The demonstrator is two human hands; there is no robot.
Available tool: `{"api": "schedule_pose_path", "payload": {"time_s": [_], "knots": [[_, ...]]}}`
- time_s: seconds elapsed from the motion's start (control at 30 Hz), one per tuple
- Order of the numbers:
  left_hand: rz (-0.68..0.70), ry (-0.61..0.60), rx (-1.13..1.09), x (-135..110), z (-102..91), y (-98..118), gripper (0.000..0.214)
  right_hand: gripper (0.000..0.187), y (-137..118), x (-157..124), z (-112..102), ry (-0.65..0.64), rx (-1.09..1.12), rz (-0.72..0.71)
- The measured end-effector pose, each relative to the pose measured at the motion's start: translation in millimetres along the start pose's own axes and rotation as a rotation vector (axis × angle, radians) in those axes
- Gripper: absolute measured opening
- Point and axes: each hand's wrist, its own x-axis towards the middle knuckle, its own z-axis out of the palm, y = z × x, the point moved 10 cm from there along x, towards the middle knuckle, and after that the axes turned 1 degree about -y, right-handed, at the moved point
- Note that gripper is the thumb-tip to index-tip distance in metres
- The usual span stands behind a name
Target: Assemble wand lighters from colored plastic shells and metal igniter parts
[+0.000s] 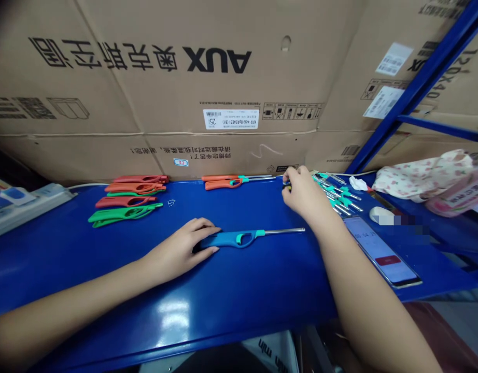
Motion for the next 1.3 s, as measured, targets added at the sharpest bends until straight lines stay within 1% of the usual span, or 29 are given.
{"api": "schedule_pose_path", "payload": {"time_s": [0.1,0.17,0.27,0.33,0.43,0.5,0.6,0.7,0.8,0.9,0.97,1.07,1.13,1.2,1.3], "knots": [[0.013,-0.004,0.006,2,0.9,-1,0.034,0.032,26,-5,31,-0.312,-0.132,0.166],[0.007,-0.025,-0.003,3,-0.5,-3,0.031,0.037,37,-12,45,-0.474,-0.163,0.207],[0.0,-0.026,-0.04,7,-6.5,-9,0.028,0.041,44,-16,59,-0.596,-0.155,0.182],[0.002,0.0,-0.069,11,-11.3,-15,0.028,0.045,46,-14,67,-0.628,-0.138,0.143],[-0.023,0.057,-0.077,18,-17.5,-33,0.029,0.049,47,-7,75,-0.609,-0.108,0.081],[-0.04,0.086,-0.063,24,-20.5,-46,0.03,0.049,49,-3,78,-0.583,-0.1,0.067],[-0.07,0.135,-0.035,33,-27.5,-63,0.031,0.049,56,0,80,-0.553,-0.115,0.101],[-0.098,0.186,-0.005,43,-38.0,-75,0.031,0.048,60,0,78,-0.536,-0.142,0.153],[-0.112,0.227,0.025,58,-48.5,-83,0.028,0.045,55,-1,75,-0.495,-0.175,0.178],[-0.12,0.254,0.06,77,-55.0,-90,0.028,0.039,36,1,71,-0.393,-0.19,0.129],[-0.128,0.269,0.086,89,-56.4,-97,0.027,0.036,14,0,71,-0.339,-0.163,0.033],[-0.143,0.287,0.118,103,-54.2,-107,0.023,0.034,-20,-4,77,-0.323,-0.088,-0.146],[-0.145,0.303,0.133,108,-52.0,-111,0.024,0.036,-36,-9,81,-0.325,-0.046,-0.227],[-0.139,0.324,0.146,110,-50.6,-113,0.026,0.039,-46,-12,84,-0.323,-0.022,-0.267],[-0.125,0.346,0.165,112,-49.8,-113,0.027,0.043,-51,-15,88,-0.323,-0.014,-0.28]]}}
